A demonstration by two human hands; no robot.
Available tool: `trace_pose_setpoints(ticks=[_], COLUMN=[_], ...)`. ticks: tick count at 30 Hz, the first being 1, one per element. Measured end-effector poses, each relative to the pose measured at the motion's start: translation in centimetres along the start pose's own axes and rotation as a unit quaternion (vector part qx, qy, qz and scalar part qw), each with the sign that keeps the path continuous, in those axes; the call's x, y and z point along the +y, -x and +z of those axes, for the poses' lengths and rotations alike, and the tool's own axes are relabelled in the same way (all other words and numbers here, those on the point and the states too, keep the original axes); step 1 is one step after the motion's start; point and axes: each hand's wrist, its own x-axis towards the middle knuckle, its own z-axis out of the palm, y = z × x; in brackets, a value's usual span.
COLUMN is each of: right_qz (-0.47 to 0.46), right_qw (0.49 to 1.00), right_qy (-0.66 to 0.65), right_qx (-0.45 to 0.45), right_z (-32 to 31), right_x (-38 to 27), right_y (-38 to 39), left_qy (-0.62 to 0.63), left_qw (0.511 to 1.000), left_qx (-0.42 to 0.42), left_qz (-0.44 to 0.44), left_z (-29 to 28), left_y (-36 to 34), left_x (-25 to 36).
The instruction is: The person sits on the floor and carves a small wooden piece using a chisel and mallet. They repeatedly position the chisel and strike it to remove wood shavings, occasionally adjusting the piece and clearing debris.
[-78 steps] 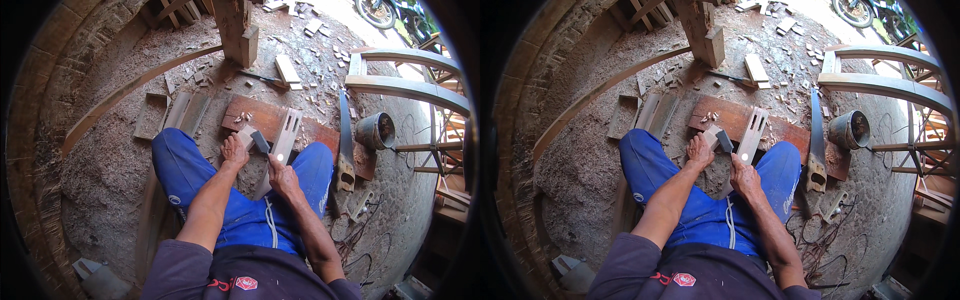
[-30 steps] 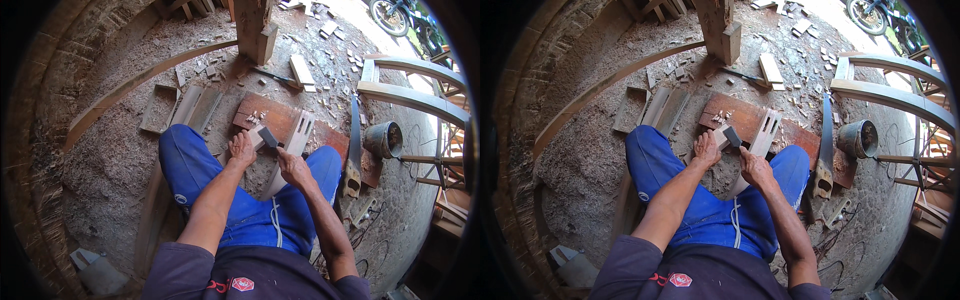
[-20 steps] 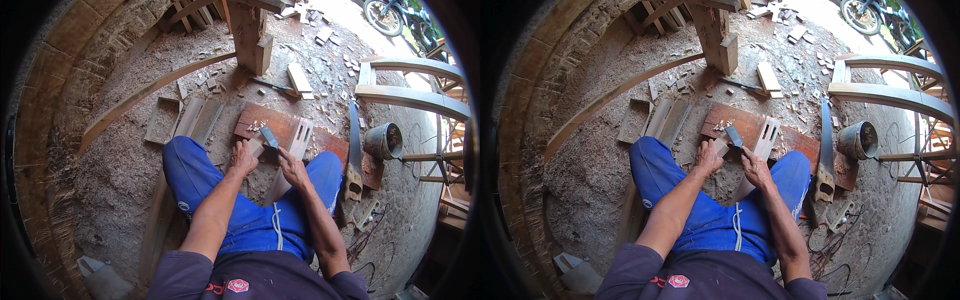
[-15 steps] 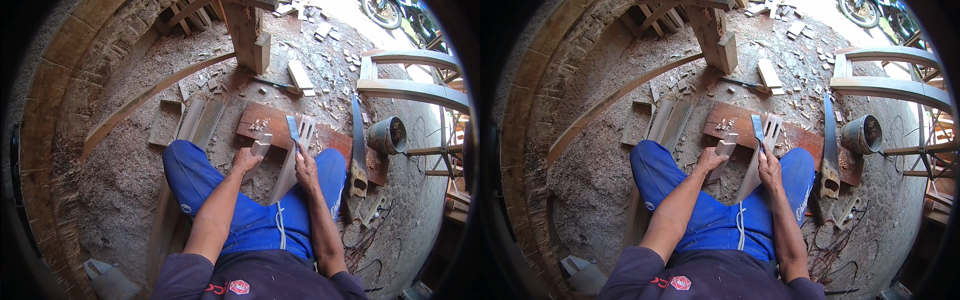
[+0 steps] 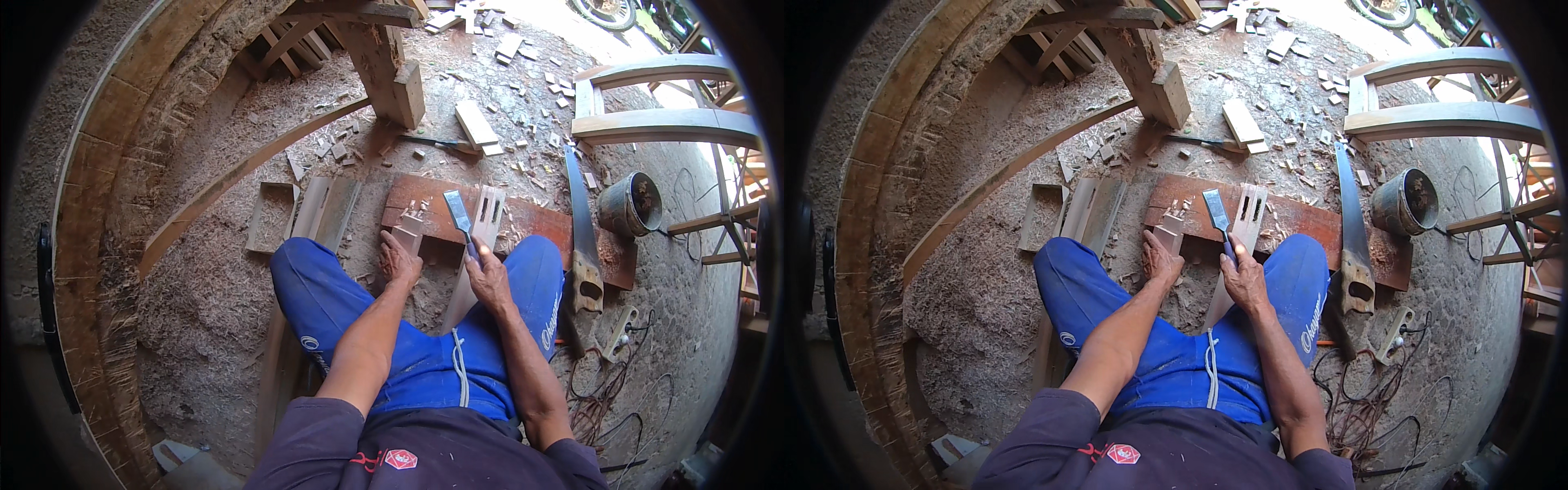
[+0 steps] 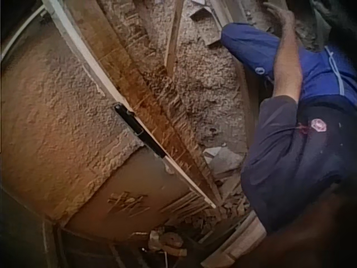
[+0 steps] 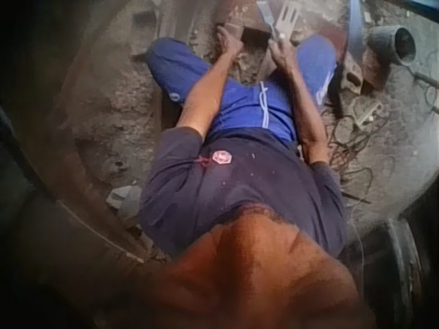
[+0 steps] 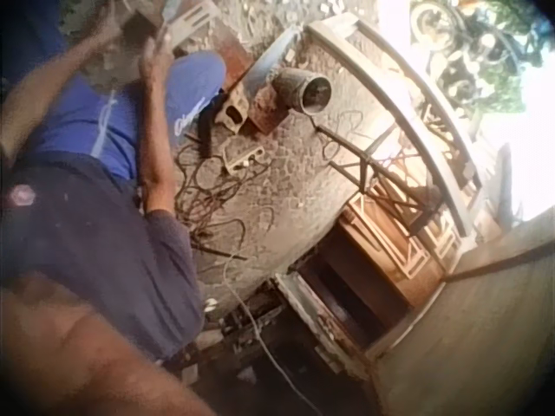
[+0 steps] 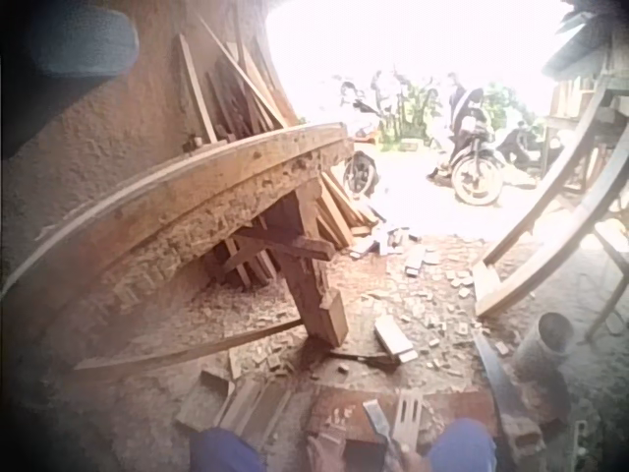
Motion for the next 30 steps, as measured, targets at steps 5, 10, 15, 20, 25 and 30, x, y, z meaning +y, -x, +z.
trace_pose_setpoints(ticks=[5,10,15,20,25,30], right_qz=[0.071,0.050,0.016,-0.020,0.009,0.033], right_qw=[0.997,0.996,0.991,0.990,0.978,0.962], right_qy=[-0.014,0.001,0.070,0.102,0.163,0.203], right_qx=[-0.032,-0.073,-0.112,-0.094,-0.131,-0.178], right_z=[-0.6,-1.5,-1.8,-0.9,-0.3,-0.8], right_x=[-1.5,-2.1,-3.0,-3.3,-4.4,-6.5], right_y=[0.5,2.1,5.2,5.2,4.5,3.7], left_qy=[-0.021,-0.023,-0.029,-0.037,-0.036,-0.034], left_qw=[0.994,0.995,0.996,0.996,0.995,0.996], left_qx=[-0.104,-0.059,-0.030,-0.019,-0.021,-0.009], left_qz=[0.028,0.072,0.077,0.084,0.087,0.085], left_z=[-1.9,-2.1,-1.7,-1.2,-1.5,-1.2], left_y=[1.3,1.0,-0.2,0.0,0.0,-0.2], left_x=[-0.2,0.6,1.3,1.5,1.6,1.4])
